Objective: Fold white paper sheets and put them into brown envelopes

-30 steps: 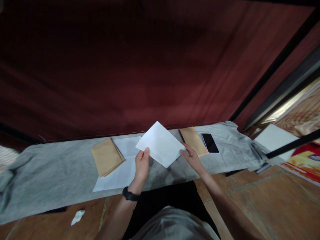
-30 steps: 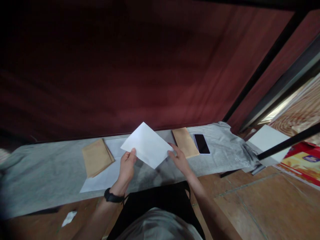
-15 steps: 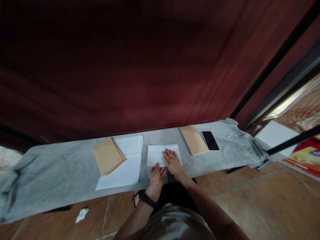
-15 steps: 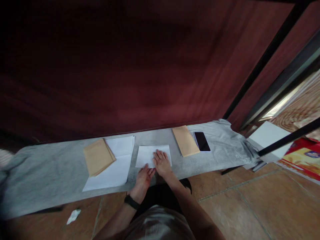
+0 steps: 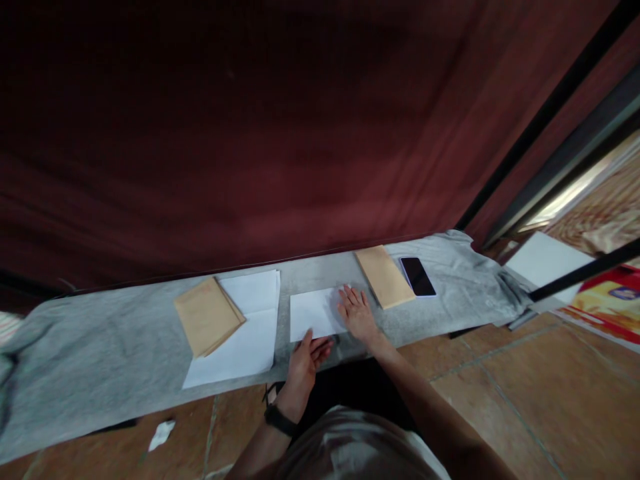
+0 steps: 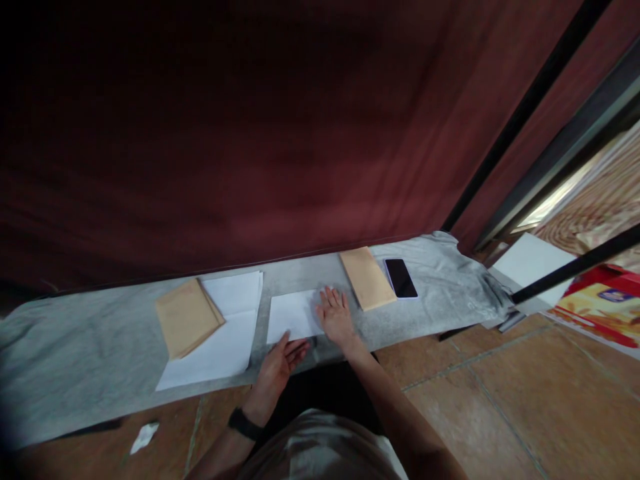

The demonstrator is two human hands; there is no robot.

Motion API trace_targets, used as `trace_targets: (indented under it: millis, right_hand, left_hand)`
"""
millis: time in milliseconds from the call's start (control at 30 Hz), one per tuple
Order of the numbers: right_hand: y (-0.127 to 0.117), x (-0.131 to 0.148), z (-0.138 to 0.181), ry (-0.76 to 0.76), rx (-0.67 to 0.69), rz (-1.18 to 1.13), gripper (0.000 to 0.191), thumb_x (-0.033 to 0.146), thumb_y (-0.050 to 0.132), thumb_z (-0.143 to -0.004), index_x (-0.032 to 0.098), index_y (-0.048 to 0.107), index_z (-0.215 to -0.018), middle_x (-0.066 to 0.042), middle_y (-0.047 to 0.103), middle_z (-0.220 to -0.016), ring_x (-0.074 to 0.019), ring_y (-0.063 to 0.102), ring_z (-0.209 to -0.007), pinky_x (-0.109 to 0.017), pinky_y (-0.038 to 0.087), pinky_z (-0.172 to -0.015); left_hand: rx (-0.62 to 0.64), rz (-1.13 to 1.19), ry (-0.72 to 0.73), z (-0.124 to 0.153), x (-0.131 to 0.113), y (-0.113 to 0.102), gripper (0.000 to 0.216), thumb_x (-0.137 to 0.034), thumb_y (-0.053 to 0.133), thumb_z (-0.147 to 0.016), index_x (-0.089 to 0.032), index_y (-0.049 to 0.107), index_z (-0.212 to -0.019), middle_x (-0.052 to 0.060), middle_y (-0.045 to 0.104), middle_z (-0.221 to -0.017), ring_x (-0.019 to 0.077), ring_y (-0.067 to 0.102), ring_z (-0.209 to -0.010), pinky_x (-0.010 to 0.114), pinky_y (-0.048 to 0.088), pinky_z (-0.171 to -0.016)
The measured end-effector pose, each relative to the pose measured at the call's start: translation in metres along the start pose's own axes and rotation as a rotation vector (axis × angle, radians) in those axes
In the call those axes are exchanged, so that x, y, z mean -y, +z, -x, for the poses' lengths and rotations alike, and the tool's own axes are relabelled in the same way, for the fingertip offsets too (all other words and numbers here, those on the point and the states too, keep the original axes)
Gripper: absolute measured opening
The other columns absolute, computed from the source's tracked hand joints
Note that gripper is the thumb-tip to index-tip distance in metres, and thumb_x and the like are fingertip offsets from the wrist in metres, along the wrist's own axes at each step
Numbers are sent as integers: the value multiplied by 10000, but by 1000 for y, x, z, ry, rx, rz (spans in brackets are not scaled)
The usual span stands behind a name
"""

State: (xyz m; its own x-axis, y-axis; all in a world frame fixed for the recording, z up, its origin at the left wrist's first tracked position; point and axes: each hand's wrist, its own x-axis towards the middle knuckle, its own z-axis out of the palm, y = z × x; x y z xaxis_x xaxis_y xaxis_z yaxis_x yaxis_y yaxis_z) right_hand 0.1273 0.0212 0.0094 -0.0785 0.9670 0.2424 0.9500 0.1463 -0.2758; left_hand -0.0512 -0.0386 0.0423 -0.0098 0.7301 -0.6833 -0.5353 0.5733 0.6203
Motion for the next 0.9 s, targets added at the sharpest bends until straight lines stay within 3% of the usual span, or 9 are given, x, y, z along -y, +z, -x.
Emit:
trace_targets:
  millis: [100, 167, 267, 300, 367, 433, 500, 633, 900]
  right_hand:
    - [2, 7, -4, -30, -3, -36, 486, 336, 375, -1050, 159, 491, -1487, -128, 407, -1585, -290, 367, -1475, -519, 232, -1223]
    - [7, 12, -4, -32, 18, -44, 486, 318, 393, -1041, 159, 483, -1491, -133, 398, -1587, -290, 362, -1479, -529, 239, -1221]
    - [18, 16, 1, -31, 49, -29, 523, 292, 418, -1021, 151, 429, -1525, -150, 368, -1597, -293, 335, -1494, -543, 227, -1223]
    - [20, 17, 3, -41, 54, -21, 540, 271, 425, -1009, 155, 410, -1536, -147, 355, -1603, -292, 318, -1502, -544, 217, -1226]
    - [23, 17, 7, -76, 59, -6, 570, 216, 439, -980, 163, 394, -1546, -135, 337, -1611, -292, 287, -1515, -544, 199, -1233]
    - [23, 16, 9, -95, 49, 7, 576, 173, 432, -966, 152, 403, -1541, -143, 334, -1611, -297, 285, -1515, -546, 204, -1230]
    - [23, 16, 9, -86, 21, 16, 560, 163, 410, -978, 127, 408, -1536, -171, 338, -1605, -306, 304, -1506, -552, 228, -1218]
    - [24, 18, 9, -62, -27, 6, 522, 214, 392, -1017, 115, 420, -1528, -196, 345, -1601, -312, 322, -1497, -546, 254, -1206]
    - [31, 19, 10, -6, -118, -23, 533, 343, 456, -1030, 155, 425, -1528, -208, 312, -1619, -356, 299, -1500, -572, 308, -1171]
  left_hand:
    - [70, -88, -143, 8, 3, -4, 291, -322, 559, -982, -112, 663, -810, 157, 757, -792, 207, 748, -673, 265, 584, -597]
    - [131, -201, -116, 11, 6, 0, 294, -337, 572, -965, -118, 685, -806, 143, 751, -776, 214, 741, -675, 290, 587, -617]
    - [205, -396, 260, 5, 5, 18, 199, -345, 656, -904, -161, 728, -873, 137, 766, -949, 255, 745, -917, 368, 594, -844]
    - [208, -449, 431, -1, 4, 26, 134, -307, 697, -871, -188, 738, -915, 126, 756, -1079, 259, 700, -1096, 377, 541, -987]
    - [225, -577, 677, -18, -2, 40, 224, -258, 734, -827, -223, 730, -1048, 111, 659, -1346, 260, 486, -1400, 410, 335, -1201]
    - [200, -718, 778, -38, -8, 50, 293, -264, 731, -821, -225, 703, -1110, 115, 574, -1460, 267, 338, -1497, 467, 184, -1256]
    - [171, -830, 813, -55, -11, 54, 324, -281, 716, -828, -214, 682, -1143, 132, 521, -1509, 274, 280, -1521, 492, 128, -1260]
    - [91, -934, 875, -73, -15, 47, 436, -317, 702, -833, -180, 645, -1243, 164, 427, -1572, 273, 270, -1523, 476, 90, -1262]
    - [-180, -1000, 956, -75, -24, 17, 563, -349, 616, -886, -102, 559, -1388, 209, 332, -1607, 297, 228, -1535, 507, 100, -1254]
